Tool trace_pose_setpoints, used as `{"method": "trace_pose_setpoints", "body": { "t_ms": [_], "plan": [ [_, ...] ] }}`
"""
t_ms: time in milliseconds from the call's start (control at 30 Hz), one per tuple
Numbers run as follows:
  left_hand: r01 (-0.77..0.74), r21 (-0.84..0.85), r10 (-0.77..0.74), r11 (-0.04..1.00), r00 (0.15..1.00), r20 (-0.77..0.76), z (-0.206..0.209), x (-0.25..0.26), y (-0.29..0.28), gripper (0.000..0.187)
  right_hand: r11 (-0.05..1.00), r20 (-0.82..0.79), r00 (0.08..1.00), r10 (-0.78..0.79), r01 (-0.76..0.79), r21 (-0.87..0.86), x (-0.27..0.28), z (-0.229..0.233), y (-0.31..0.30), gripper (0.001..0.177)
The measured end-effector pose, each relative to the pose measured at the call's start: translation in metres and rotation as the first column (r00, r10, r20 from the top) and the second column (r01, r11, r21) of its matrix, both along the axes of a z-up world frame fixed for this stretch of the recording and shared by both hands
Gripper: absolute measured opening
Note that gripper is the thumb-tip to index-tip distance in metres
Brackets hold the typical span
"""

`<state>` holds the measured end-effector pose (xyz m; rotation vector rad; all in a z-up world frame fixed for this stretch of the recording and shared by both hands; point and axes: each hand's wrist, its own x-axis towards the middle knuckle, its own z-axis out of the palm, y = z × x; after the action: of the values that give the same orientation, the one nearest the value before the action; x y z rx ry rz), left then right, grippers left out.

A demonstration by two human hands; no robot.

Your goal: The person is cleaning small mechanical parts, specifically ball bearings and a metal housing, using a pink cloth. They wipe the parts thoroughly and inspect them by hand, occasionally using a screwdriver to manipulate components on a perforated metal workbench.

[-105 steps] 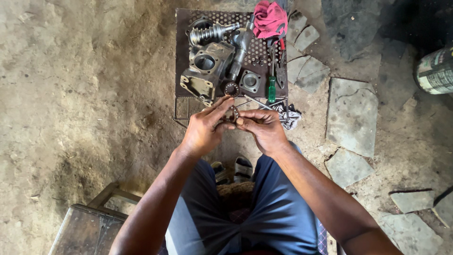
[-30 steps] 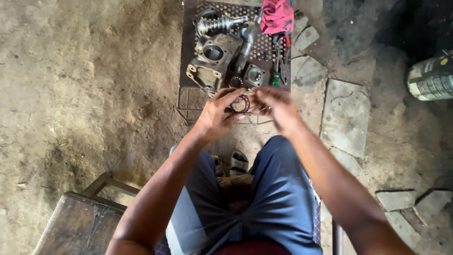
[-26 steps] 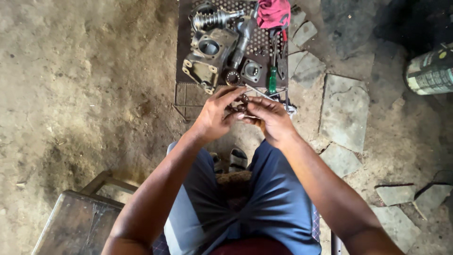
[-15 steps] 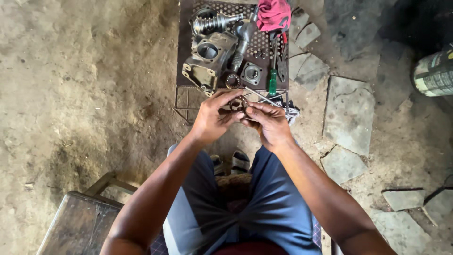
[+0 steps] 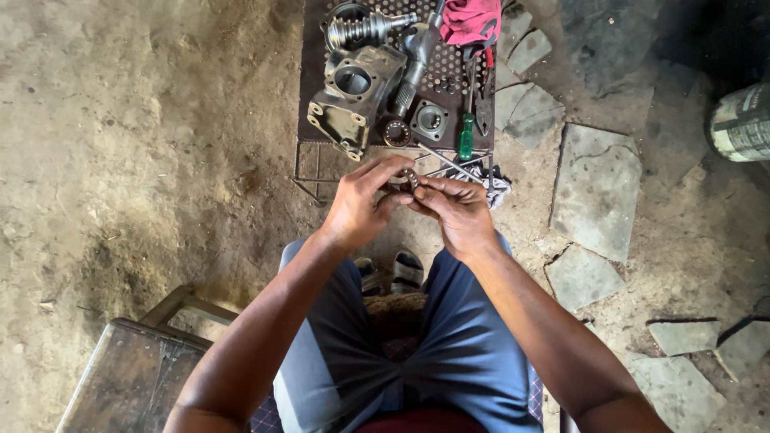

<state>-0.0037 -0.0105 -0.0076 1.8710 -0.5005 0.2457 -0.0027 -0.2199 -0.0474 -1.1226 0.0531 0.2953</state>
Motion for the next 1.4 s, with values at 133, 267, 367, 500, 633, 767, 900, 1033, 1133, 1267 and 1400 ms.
{"method": "trace_pose_setpoints", "body": {
  "t_ms": [133,267,367,500,633,767,900,1033,1133,1267,1400],
  "plan": [
    [-0.019,0.068,0.019,0.997,1.0,0.0,0.001,-0.002,-0.001,0.054,0.999,0.007,1.0,0.001,-0.001,0.032,-0.002,0.002,-0.001,0.022],
    [0.007,0.108,-0.017,0.994,0.995,0.097,0.003,-0.002,-0.002,0.056,0.989,-0.04,0.998,0.057,-0.05,0.143,-0.004,0.016,-0.001,0.029],
    [0.053,0.119,-0.06,0.991,0.996,0.062,0.002,0.001,0.004,0.06,0.991,-0.276,0.961,0.019,0.02,0.136,-0.002,0.018,0.004,0.028],
    [0.106,0.106,-0.107,0.989,0.994,-0.003,-0.004,0.006,0.009,0.06,0.998,-0.257,0.966,0.013,0.003,0.062,0.0,0.01,0.006,0.025],
    [0.116,0.086,-0.116,0.99,0.993,-0.007,-0.006,0.007,0.008,0.06,0.997,-0.263,0.964,0.025,-0.003,0.083,0.0,0.009,0.004,0.025],
    [0.087,0.07,-0.086,0.994,0.996,-0.008,-0.003,0.006,0.009,0.06,0.996,-0.272,0.962,0.038,-0.013,0.093,0.003,0.011,0.004,0.022],
    [0.074,0.06,-0.076,0.995,0.997,0.021,0.001,0.005,0.008,0.063,0.995,-0.222,0.975,0.015,0.006,0.095,0.002,0.006,0.003,0.019],
    [0.063,0.098,-0.064,0.993,0.998,0.004,0.005,0.003,0.007,0.06,0.996,-0.203,0.979,0.0,0.017,0.084,0.001,0.002,0.003,0.016],
    [0.048,0.126,-0.045,0.991,0.999,-0.028,0.006,0.002,0.006,0.056,0.996,-0.193,0.981,-0.002,0.018,0.085,-0.001,0.001,0.002,0.015],
    [0.028,0.134,-0.031,0.991,0.999,0.024,0.006,0.001,0.005,0.053,0.994,-0.185,0.983,0.0,0.019,0.105,-0.001,-0.001,0.002,0.015],
    [0.018,0.166,-0.026,0.986,0.999,0.047,0.005,0.0,0.003,0.05,0.996,-0.172,0.985,0.01,0.006,0.093,-0.001,-0.002,-0.001,0.016]
  ]
}}
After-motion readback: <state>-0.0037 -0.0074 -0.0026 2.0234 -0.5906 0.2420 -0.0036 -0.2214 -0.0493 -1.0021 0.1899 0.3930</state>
